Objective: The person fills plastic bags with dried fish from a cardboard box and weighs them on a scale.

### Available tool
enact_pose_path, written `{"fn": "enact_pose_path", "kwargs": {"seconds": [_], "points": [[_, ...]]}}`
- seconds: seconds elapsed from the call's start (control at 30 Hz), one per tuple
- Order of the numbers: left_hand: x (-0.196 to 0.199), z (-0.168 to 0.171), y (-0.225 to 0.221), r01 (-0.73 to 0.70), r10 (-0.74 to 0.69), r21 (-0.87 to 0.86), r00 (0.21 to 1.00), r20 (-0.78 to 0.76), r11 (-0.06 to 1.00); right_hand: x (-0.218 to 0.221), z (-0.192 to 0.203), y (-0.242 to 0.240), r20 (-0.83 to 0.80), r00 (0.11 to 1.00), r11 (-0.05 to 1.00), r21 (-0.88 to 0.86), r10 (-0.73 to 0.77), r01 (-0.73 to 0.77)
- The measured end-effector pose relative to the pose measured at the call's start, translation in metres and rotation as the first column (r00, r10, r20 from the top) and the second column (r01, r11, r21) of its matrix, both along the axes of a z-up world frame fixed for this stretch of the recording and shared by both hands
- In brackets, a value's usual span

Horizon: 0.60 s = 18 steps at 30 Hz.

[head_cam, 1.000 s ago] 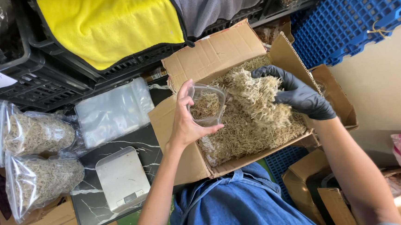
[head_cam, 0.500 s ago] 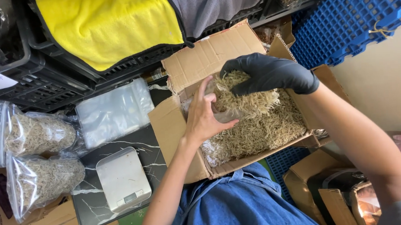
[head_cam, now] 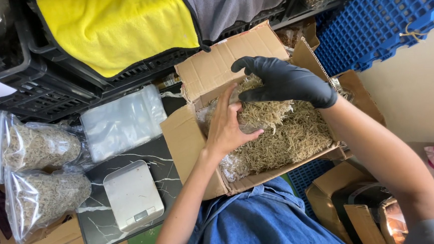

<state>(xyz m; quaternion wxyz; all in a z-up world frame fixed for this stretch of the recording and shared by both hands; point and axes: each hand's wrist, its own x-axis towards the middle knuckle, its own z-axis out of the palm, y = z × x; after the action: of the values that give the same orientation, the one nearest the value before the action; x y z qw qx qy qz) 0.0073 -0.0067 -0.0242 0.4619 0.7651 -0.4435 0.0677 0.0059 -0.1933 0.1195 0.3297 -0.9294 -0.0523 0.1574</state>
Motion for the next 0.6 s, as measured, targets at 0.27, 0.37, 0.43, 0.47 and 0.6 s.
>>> {"fn": "enact_pose_path", "kwargs": {"seconds": [0.27,0.37,0.43,0.47,0.6], "points": [[0.006,0.000,0.006,0.013,-0.013,-0.008,0.999,-0.032,1.000,-0.046,0.026,-0.004,0.057,0.979,0.969,0.159,-0.198,0.187],[0.007,0.002,0.006,0.022,-0.022,0.009,0.999,-0.044,1.000,-0.064,0.023,-0.004,0.006,0.966,0.938,0.243,-0.258,0.249],[0.006,0.002,0.006,0.027,-0.026,0.018,0.998,-0.048,0.999,-0.072,0.021,0.004,-0.063,0.953,0.898,0.322,-0.296,0.300],[0.005,0.002,0.005,0.028,-0.027,0.023,0.999,-0.043,0.999,-0.074,0.024,0.011,-0.089,0.938,0.882,0.321,-0.335,0.345],[0.001,-0.003,0.001,0.023,-0.023,0.039,1.000,0.008,0.999,-0.083,-0.021,0.013,0.271,0.937,0.973,0.132,-0.220,0.190]]}}
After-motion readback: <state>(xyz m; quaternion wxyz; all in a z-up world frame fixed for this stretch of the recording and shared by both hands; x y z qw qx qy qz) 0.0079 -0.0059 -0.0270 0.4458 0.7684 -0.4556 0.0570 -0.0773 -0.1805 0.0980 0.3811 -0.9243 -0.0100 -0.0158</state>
